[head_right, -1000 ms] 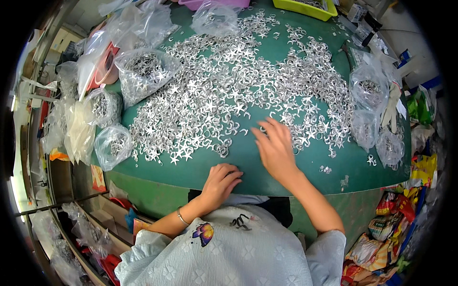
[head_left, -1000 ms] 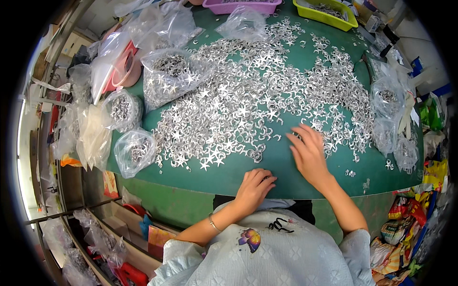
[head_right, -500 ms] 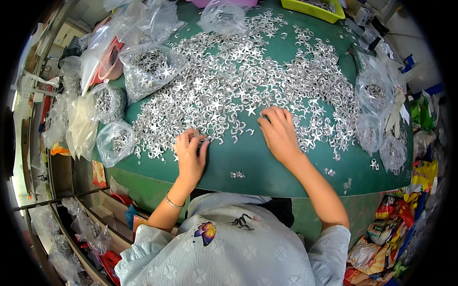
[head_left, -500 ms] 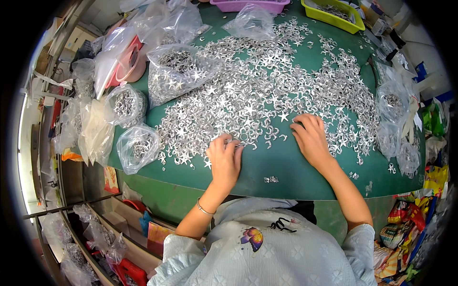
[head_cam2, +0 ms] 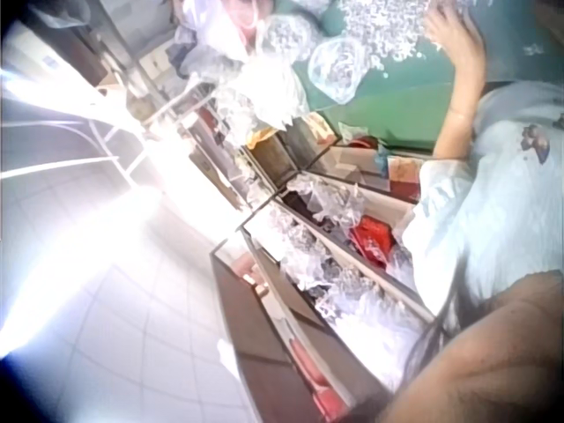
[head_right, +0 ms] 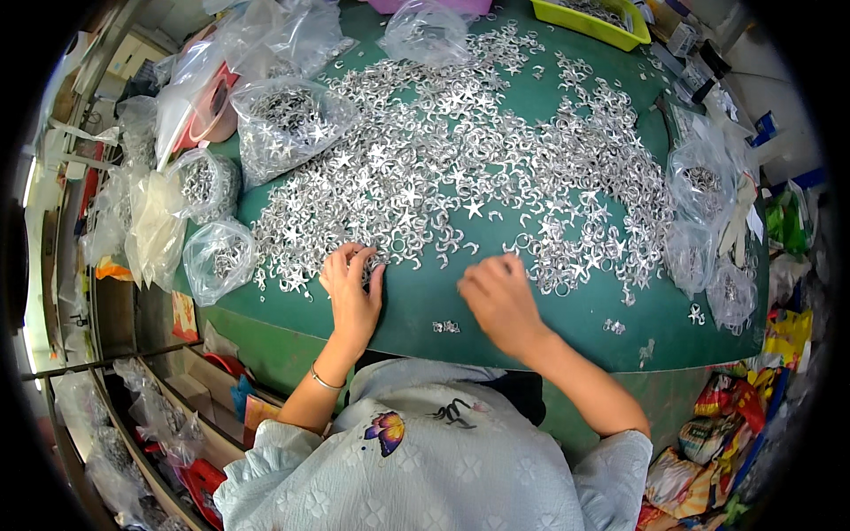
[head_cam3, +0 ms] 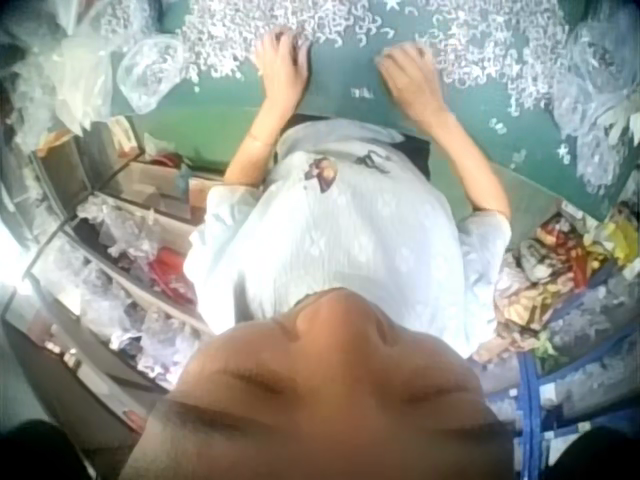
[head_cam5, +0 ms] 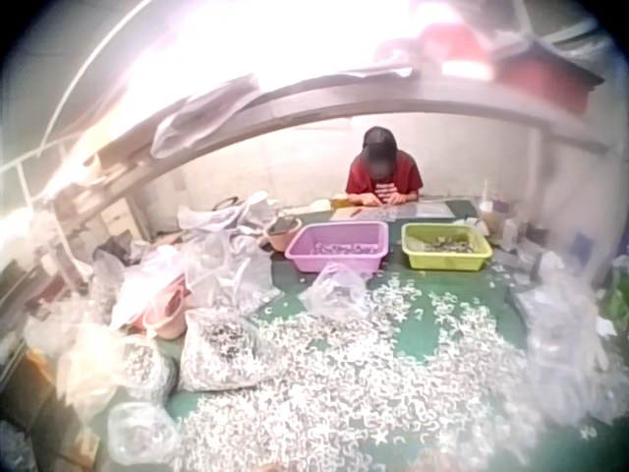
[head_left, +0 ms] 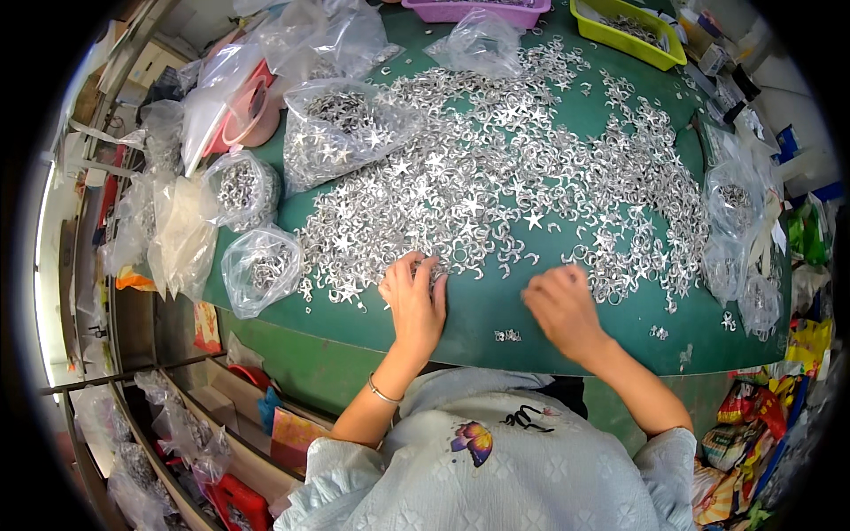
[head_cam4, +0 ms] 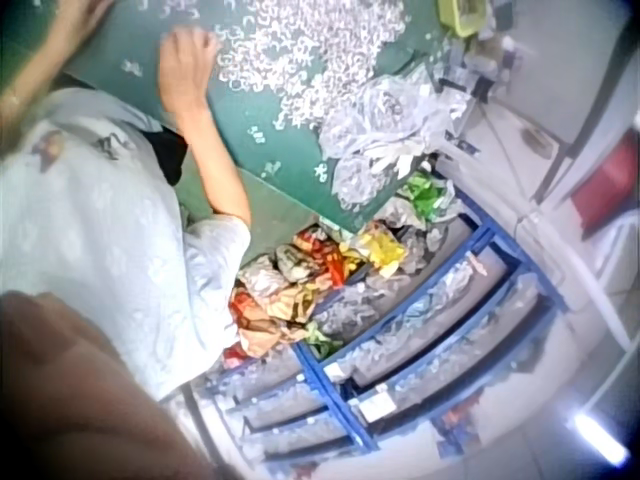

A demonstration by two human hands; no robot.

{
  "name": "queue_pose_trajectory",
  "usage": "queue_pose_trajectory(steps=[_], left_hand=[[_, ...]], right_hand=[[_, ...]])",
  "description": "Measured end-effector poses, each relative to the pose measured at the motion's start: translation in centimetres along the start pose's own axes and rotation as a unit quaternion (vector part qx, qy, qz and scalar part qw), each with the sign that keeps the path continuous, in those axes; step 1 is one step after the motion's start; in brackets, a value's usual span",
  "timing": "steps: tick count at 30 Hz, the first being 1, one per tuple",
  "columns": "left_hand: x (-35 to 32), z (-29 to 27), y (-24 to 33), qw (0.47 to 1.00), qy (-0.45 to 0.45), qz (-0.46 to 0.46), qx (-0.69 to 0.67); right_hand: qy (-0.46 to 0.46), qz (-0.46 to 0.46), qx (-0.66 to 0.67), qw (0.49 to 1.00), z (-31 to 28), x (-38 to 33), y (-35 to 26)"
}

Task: The person sorts silver star and moon-shaped decorative pieces on a green workbench by hand, picking up individual items and placing them into plastic bags and bins.

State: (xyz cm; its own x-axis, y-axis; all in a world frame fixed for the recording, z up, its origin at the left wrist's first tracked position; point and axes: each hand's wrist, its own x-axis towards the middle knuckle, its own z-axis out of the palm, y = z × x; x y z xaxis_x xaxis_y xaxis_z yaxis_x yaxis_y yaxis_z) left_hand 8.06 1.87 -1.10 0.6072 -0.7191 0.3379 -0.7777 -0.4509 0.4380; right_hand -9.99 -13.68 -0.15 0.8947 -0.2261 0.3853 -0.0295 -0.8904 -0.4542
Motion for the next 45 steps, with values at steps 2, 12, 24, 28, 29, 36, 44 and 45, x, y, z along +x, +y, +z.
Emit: queue_pose_trajectory(steps=[2,12,24,28,29,36,44,45], left_hand=[[0.1,0.3,0.4,1.0,0.013,0.019,-0.009],[1.4,1.6,1.6,0.988,-0.069,0.137,0.0],[3.0,0.4,-1.0,0.997,0.04,0.061,0.03],[2.8,1.0,1.0,0.993,-0.014,0.12,-0.009],[2.7,0.9,1.0,0.994,-0.011,0.11,-0.002],[1.9,1.6,1.3,0.995,-0.041,0.085,-0.035],[3.2,2.8,1.5,0.993,-0.032,0.114,0.013],[3.4,2.7,1.2,0.994,-0.022,0.105,0.017]], right_hand=[[-0.054,-0.001,0.089,0.995,0.0,-0.1,-0.3],[0.036,0.041,-0.07,0.996,3.1,7.0,4.8],[0.012,0.041,-0.048,0.998,-0.1,1.9,2.4],[-0.078,-0.009,-0.041,0.996,0.3,1.9,1.9],[-0.06,0.012,-0.064,0.996,-0.2,1.5,2.6],[0.077,0.11,-0.098,0.986,-2.2,0.5,5.2],[0.058,0.1,-0.083,0.99,0.4,3.3,4.0],[0.049,0.099,-0.09,0.99,0.0,2.9,3.6]])
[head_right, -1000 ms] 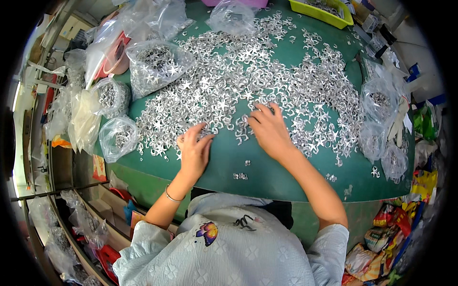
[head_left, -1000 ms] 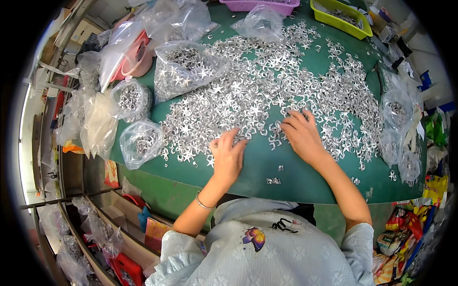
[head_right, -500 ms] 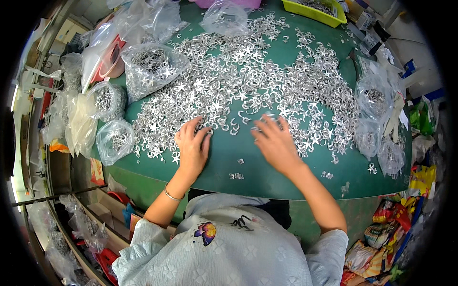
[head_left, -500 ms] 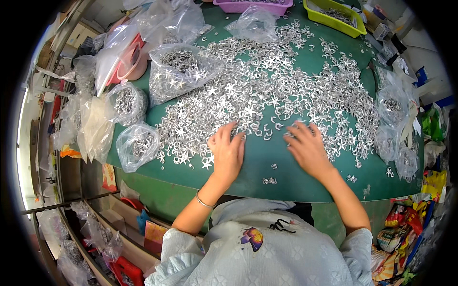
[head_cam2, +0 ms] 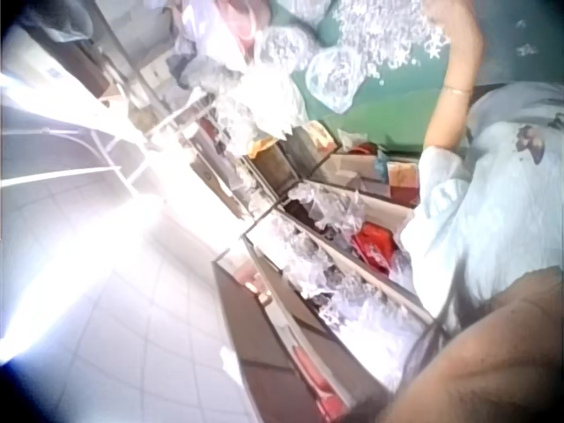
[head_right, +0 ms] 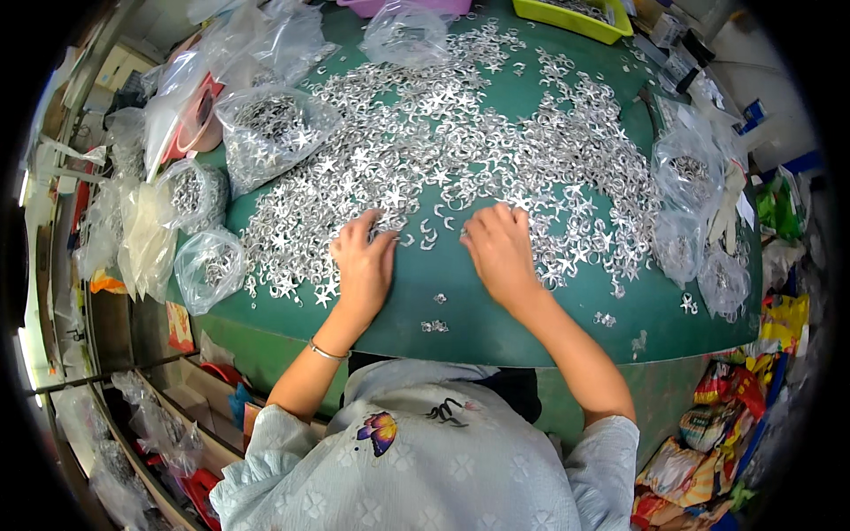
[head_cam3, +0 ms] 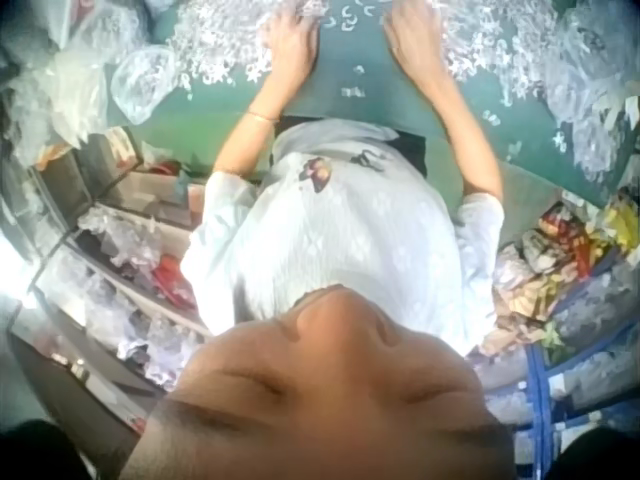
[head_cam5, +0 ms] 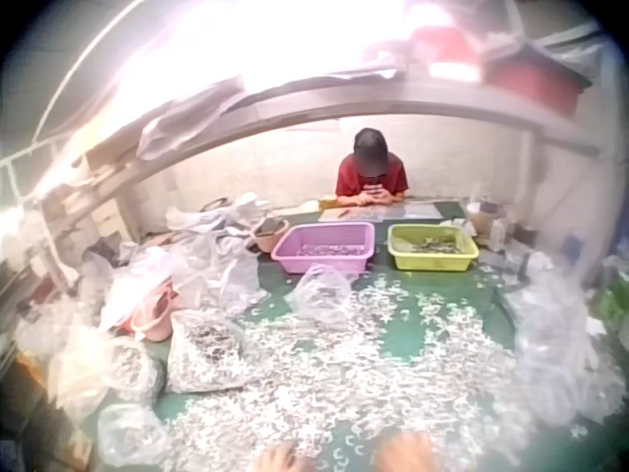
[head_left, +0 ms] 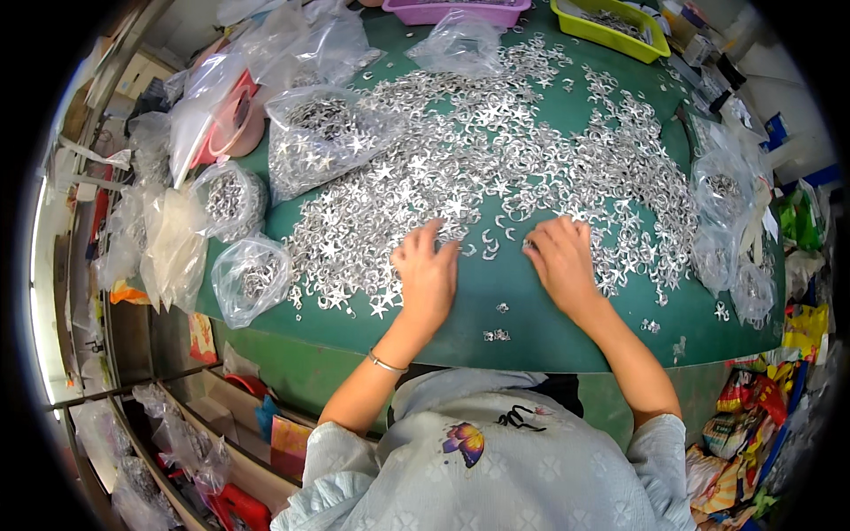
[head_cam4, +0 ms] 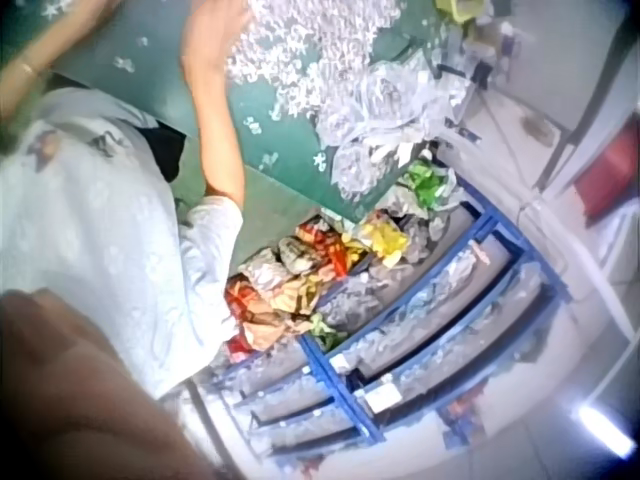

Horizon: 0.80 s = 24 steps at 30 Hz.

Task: The person sorts silver star and moon-shaped decorative pieces on a green workbench by hand, picking up individual items and placing them into plastic bags and bins.

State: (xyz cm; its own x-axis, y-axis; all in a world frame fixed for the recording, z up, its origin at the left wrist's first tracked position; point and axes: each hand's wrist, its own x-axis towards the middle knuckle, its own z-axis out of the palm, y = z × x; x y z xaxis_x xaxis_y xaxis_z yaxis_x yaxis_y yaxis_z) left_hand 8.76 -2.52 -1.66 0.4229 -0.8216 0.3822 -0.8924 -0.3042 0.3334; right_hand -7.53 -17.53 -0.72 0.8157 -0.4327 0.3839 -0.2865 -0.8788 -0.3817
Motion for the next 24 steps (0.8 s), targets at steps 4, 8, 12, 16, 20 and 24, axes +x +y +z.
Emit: queue_pose_trajectory(steps=[4,8,12,16,20,24], left_hand=[[-0.3,-0.9,1.3,1.0,-0.015,-0.015,-0.022],[-1.1,-1.3,3.9,0.986,-0.088,0.017,-0.139],[-2.5,-0.6,6.1,0.952,-0.151,0.095,-0.247],[-4.1,-0.6,6.2,0.932,-0.185,0.148,-0.273],[-5.0,-1.2,5.2,0.932,-0.175,0.153,-0.279],[-5.2,-1.0,5.0,0.925,-0.176,0.155,-0.3]], right_hand=[[-0.031,-0.111,-0.029,0.993,-0.1,-2.5,-2.2],[-0.094,-0.107,0.047,0.989,-1.3,-4.5,-3.0],[0.002,-0.003,0.017,1.0,-3.6,-5.5,-1.1],[0.025,0.085,-0.152,0.984,-5.4,-5.8,0.3],[0.035,0.112,-0.038,0.992,-5.7,-7.0,4.5],[0.09,0.153,-0.019,0.984,-5.9,-6.0,7.8]])
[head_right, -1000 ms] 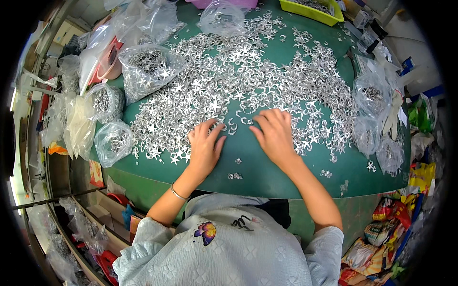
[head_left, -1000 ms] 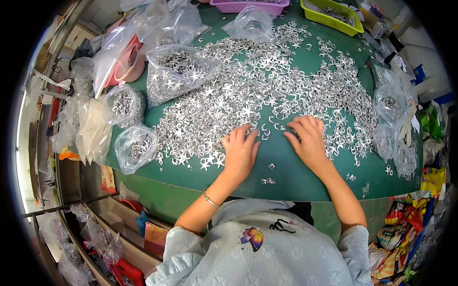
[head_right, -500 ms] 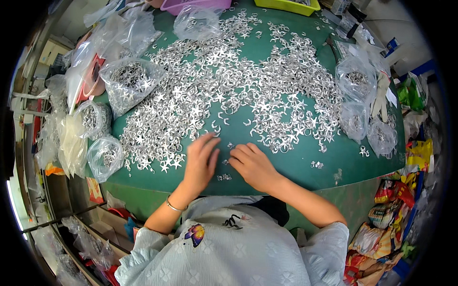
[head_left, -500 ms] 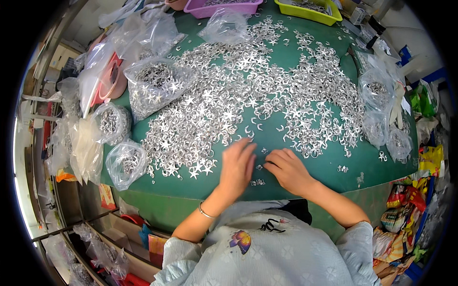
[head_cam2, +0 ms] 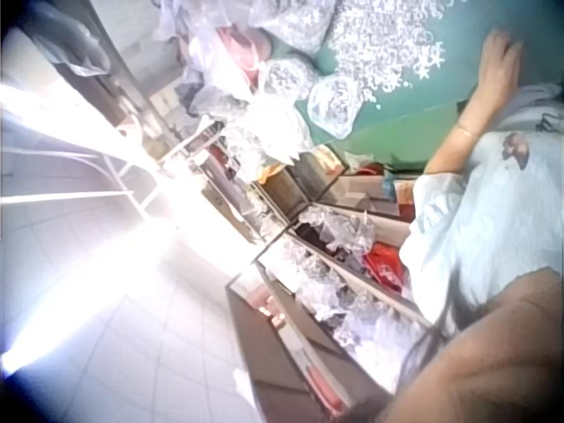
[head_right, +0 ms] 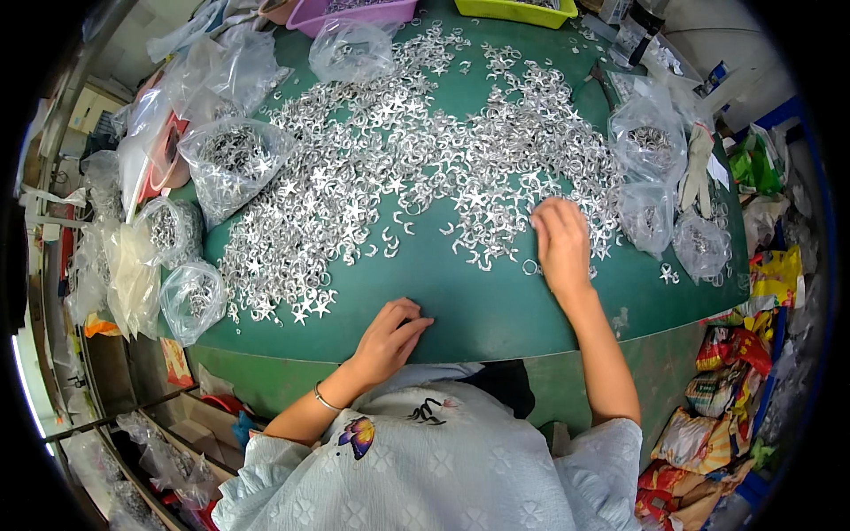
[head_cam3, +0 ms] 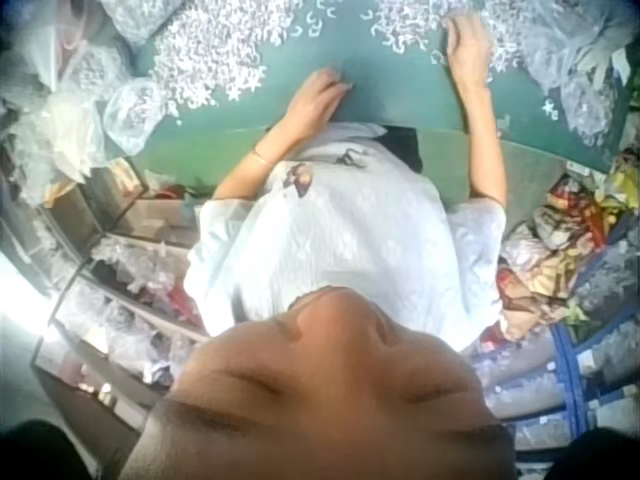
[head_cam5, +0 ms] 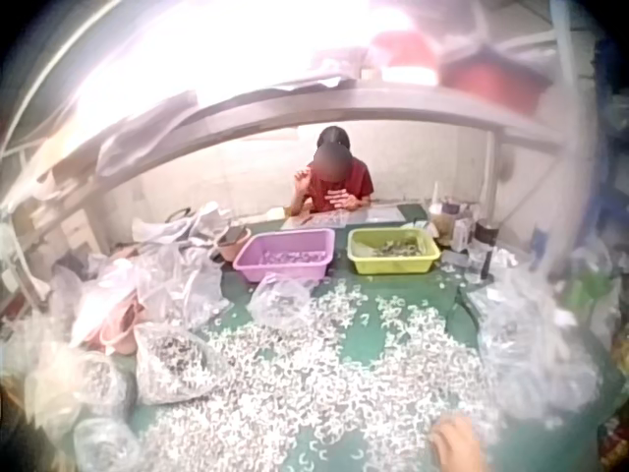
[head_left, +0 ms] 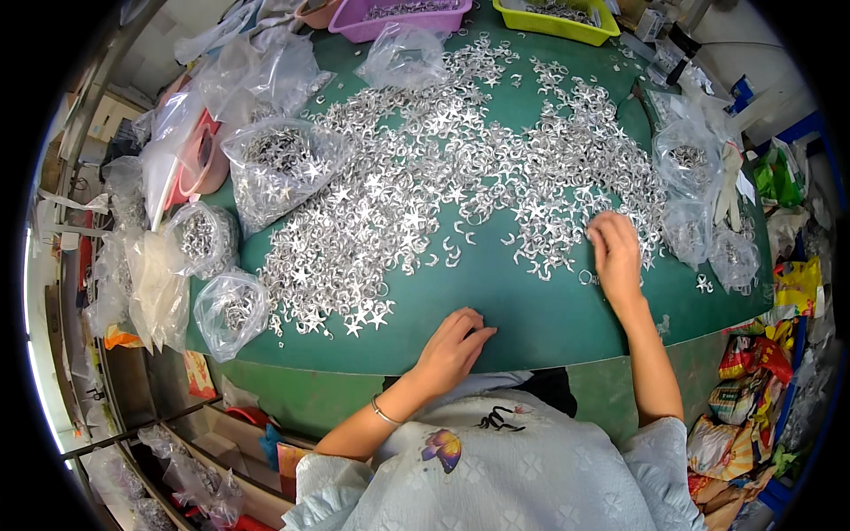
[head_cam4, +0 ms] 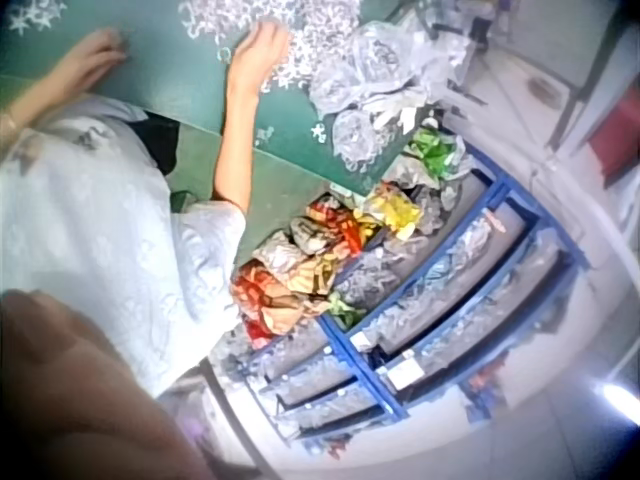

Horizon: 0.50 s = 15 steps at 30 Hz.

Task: The person sorts silver star and moon-shaped decorative pieces on a green workbench by hand, picking up individual items and placing them into plastic bags and bins.

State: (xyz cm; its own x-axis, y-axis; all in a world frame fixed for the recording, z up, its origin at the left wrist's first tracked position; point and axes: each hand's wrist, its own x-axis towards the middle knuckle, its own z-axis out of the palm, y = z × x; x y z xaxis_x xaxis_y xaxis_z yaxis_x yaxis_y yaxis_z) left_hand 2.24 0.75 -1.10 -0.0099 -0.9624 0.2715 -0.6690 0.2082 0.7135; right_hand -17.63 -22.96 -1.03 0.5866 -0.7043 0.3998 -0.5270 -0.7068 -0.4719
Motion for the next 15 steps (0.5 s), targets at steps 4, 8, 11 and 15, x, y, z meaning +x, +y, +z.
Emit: queue_pose_trajectory(steps=[4,8,11,15], left_hand=[[0.0,0.1,0.0,1.0,-0.002,-0.015,-0.021],[3.7,-0.6,0.3,0.999,0.006,-0.008,0.041],[8.3,0.5,0.3,0.995,0.025,0.028,0.094],[12.4,3.0,-1.8,0.979,0.007,0.101,0.175]], right_hand=[[0.088,0.019,-0.058,0.994,-0.9,0.7,-1.3],[-0.053,-0.077,-0.059,0.994,-0.3,-1.1,-4.2],[-0.006,-0.034,-0.091,0.995,-0.5,-1.5,-2.1],[0.062,0.038,-0.065,0.995,-1.6,-1.2,0.0]])
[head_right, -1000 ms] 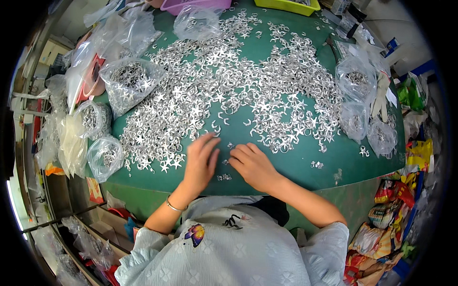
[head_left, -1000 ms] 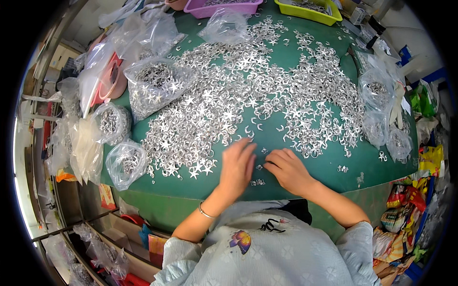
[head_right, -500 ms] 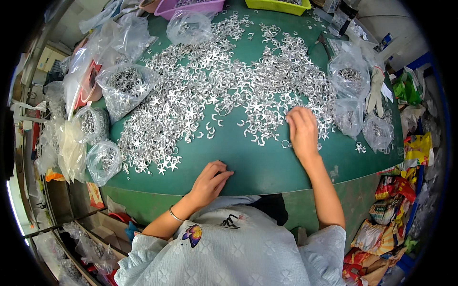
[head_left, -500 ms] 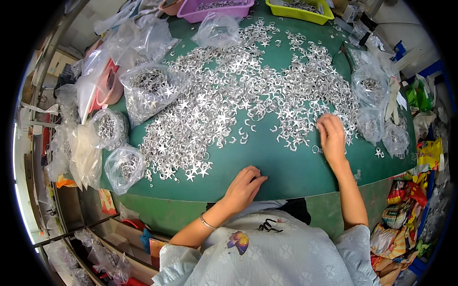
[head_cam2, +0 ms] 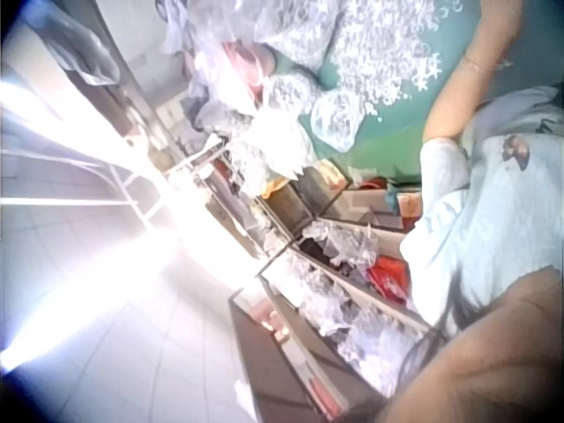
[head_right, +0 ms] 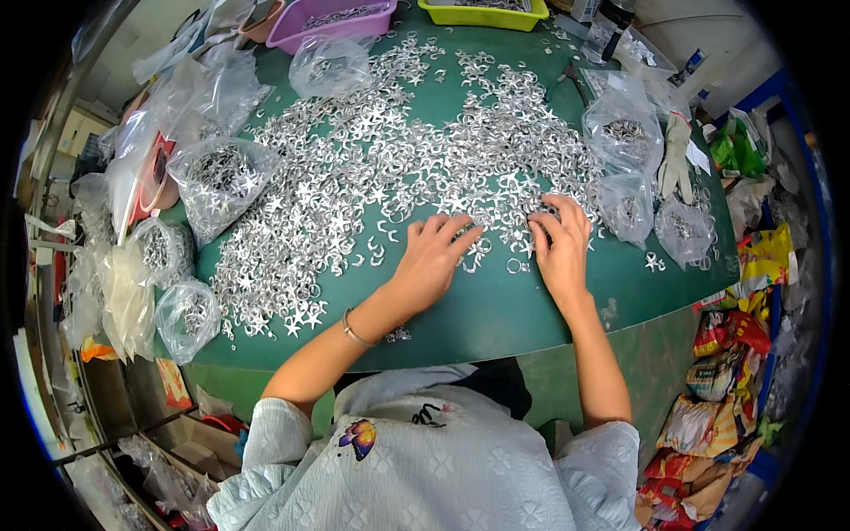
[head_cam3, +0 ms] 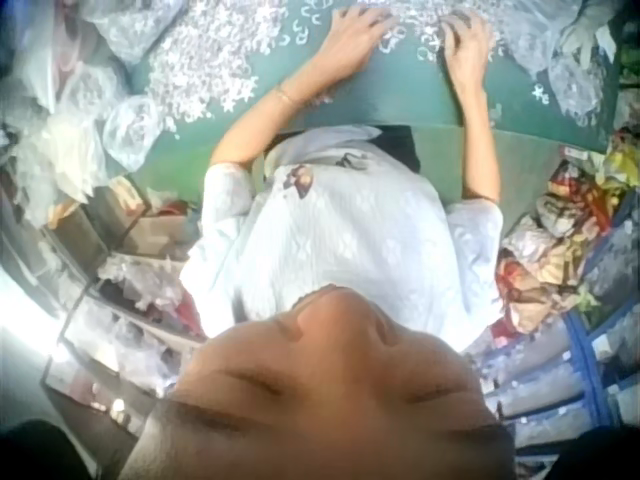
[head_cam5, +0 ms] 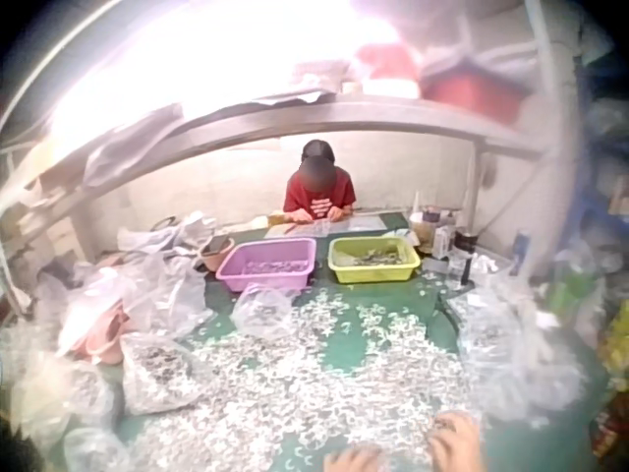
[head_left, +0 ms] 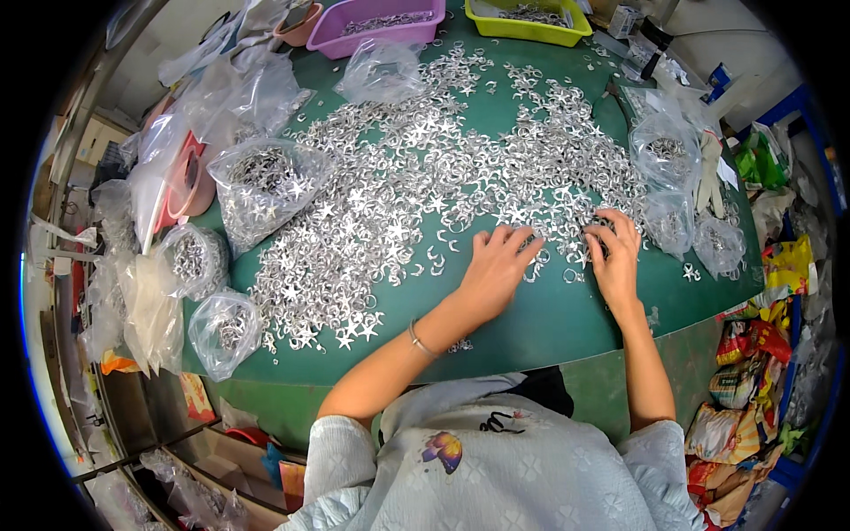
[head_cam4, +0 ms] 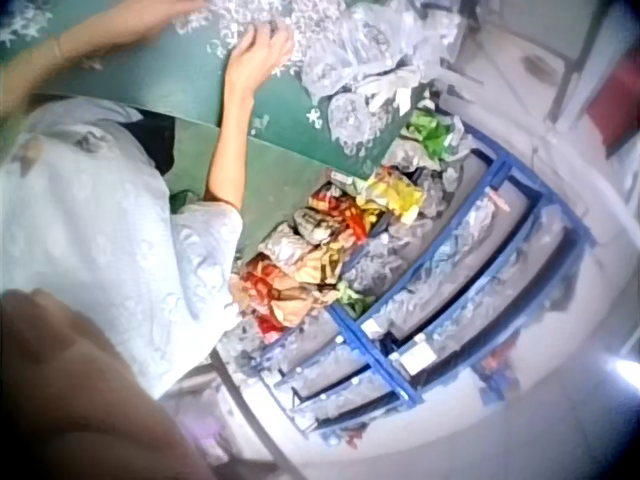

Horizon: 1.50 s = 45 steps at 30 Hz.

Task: The person sorts silver star and moon-shaped decorative pieces on a green workbench by hand, picking up individual items and placing them into plastic bags and bins.

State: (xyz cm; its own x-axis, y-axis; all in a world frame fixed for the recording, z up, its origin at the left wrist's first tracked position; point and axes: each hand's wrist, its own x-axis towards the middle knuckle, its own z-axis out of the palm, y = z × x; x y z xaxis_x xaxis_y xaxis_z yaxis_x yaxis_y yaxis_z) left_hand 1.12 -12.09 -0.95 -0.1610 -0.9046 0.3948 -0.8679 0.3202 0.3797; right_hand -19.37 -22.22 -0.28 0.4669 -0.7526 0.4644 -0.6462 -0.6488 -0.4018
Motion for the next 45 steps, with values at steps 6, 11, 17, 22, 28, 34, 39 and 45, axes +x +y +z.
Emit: queue_pose_trajectory(steps=[6,11,17,22,28,34,39,45], left_hand=[[-1.3,-0.4,-2.6,0.997,0.0,-0.071,-0.009],[-1.9,-1.7,-3.0,0.976,0.104,-0.171,0.087],[-1.2,0.0,0.2,0.997,0.032,-0.07,-0.022],[0.5,2.9,2.5,0.999,0.008,-0.032,-0.018],[0.0,1.4,0.7,0.989,0.112,-0.072,-0.064],[0.3,-0.6,-1.2,0.97,0.141,-0.188,0.064],[-0.2,1.1,-0.2,0.989,0.088,-0.109,-0.049],[0.8,2.8,0.3,0.996,0.056,-0.065,-0.023]], right_hand=[[-0.044,0.017,-0.005,0.999,-1.3,-0.4,-1.2],[-0.045,-0.054,-0.002,0.998,0.3,-0.1,-2.8],[-0.03,0.051,0.067,0.996,0.5,0.8,-0.6],[0.036,0.058,-0.031,0.997,-0.5,0.8,0.5],[0.05,0.064,-0.149,0.985,-1.3,-0.4,-0.1],[-0.034,-0.007,-0.07,0.997,0.6,-1.3,-3.4],[-0.016,0.055,0.021,0.998,-0.1,-1.2,-2.6],[0.031,0.061,-0.083,0.994,-1.1,-0.9,-1.6]])
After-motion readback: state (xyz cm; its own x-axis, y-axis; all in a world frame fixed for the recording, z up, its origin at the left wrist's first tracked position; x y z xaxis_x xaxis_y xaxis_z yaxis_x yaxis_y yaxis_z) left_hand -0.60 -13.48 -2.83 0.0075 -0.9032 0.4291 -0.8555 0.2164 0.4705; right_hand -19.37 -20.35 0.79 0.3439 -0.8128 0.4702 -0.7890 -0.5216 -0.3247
